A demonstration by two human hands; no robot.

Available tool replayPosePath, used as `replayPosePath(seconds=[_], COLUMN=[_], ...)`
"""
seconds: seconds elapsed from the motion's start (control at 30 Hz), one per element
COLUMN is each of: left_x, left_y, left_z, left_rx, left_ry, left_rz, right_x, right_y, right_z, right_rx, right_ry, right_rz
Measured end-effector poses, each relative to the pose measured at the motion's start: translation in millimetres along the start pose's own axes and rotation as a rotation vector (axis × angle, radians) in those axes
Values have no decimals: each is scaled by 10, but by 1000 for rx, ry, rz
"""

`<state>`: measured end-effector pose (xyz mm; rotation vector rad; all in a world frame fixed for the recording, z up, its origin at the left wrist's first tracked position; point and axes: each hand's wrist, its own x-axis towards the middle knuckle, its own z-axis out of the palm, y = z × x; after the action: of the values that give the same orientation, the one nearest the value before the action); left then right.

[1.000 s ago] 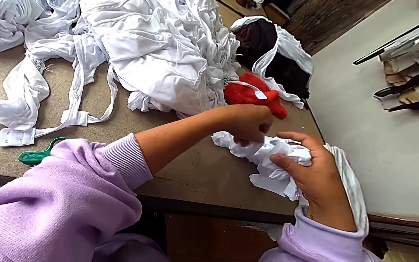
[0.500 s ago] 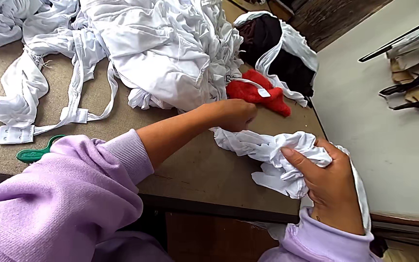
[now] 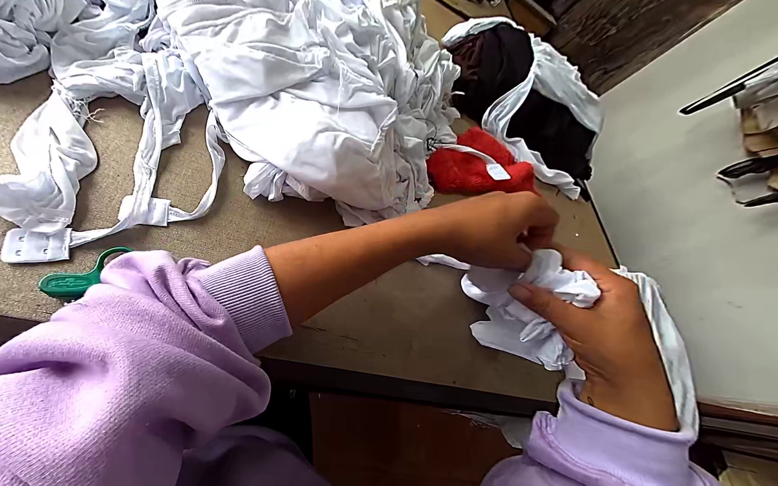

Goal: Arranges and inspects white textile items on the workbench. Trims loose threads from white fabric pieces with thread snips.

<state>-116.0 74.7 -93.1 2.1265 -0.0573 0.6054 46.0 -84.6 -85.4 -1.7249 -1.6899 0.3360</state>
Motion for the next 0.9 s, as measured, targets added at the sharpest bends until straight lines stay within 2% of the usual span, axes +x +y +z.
replayPosePath(seconds=[0.07, 0.1, 0.13, 0.2, 0.27, 0.3, 0.4, 0.47, 0.57, 0.63, 0.7, 0.77, 0.83, 0.9], left_x=[15, 12, 5, -35, -119, -149, -128, -66, -2, 30, 8, -66, -179, -367], left_y=[41, 10, -62, -320, -510, -566, -524, -402, -145, 58, 319, 620, 880, 1108], left_z=[20, -10, -60, -100, -62, -38, -81, -161, -111, 32, 99, 96, 153, 201], left_rx=[-235, -246, -157, 242, 511, 574, 546, 358, -60, -175, -85, 109, 246, 334], left_ry=[22, 45, 68, 88, -31, -75, -24, 86, 229, 226, 151, 121, 152, 85], left_rz=[6, -34, -95, -247, -435, -462, -371, -271, -116, 40, 89, 64, 66, 55], right_x=[6, 2, -12, -57, -84, -90, -84, -62, -10, -7, -38, -39, -14, 71], right_y=[11, 10, 10, -4, -34, -52, -92, -93, -69, -62, -56, -71, -379, -867], right_z=[12, -7, -32, -78, -116, -131, -167, -193, -177, -127, -198, -434, -559, -336], right_rx=[-48, -68, -59, 22, 75, 87, 102, 78, -7, -99, -194, -265, -356, -439], right_ry=[27, 43, 68, 123, 167, 184, 249, 239, 110, 58, 41, -33, -143, -221], right_rz=[-37, -35, -12, 44, 71, 78, 97, 70, -8, -50, -38, -16, 92, 289])
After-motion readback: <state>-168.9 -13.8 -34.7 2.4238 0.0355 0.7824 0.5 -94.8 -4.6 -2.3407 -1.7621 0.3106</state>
